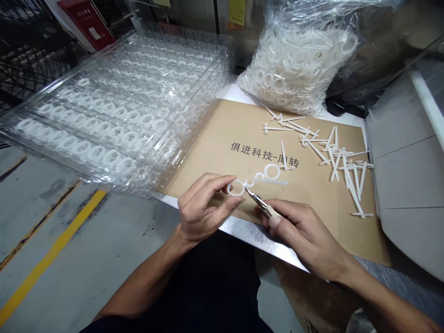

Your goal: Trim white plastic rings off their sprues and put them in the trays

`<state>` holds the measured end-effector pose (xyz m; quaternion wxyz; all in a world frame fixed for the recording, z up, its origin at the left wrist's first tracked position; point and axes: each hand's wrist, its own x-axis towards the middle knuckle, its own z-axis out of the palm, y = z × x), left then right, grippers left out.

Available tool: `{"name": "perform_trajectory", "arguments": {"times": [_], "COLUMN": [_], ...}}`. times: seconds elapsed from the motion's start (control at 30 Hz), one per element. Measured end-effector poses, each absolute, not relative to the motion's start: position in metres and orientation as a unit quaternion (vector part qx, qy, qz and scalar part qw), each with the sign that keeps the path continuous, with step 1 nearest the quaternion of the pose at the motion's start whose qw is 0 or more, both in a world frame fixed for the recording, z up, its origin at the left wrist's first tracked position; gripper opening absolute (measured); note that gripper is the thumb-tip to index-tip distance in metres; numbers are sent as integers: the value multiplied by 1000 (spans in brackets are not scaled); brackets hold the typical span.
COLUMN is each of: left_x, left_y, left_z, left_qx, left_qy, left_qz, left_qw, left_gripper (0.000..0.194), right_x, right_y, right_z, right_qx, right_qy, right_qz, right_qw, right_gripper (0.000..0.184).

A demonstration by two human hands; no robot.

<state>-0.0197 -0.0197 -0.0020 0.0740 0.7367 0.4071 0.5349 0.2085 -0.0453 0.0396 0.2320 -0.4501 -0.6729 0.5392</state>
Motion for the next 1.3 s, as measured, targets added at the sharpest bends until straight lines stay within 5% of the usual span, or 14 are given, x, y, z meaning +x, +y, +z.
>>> {"name": "perform_trajectory", "arguments": {"times": [1.3], "left_x": [-19], "left_y": [-20], "left_z": [-1], "left_qx": [753], "left_qy": [396], "left_qz": [519], "left_qw": [81], "left_gripper": [31], "right_x": [209], "right_y": [-47], "right_z": [37], "right_qx": [-456], "right_qy": [-665], "right_qz": [542], "right_qw": [238], "right_gripper": [32]}}
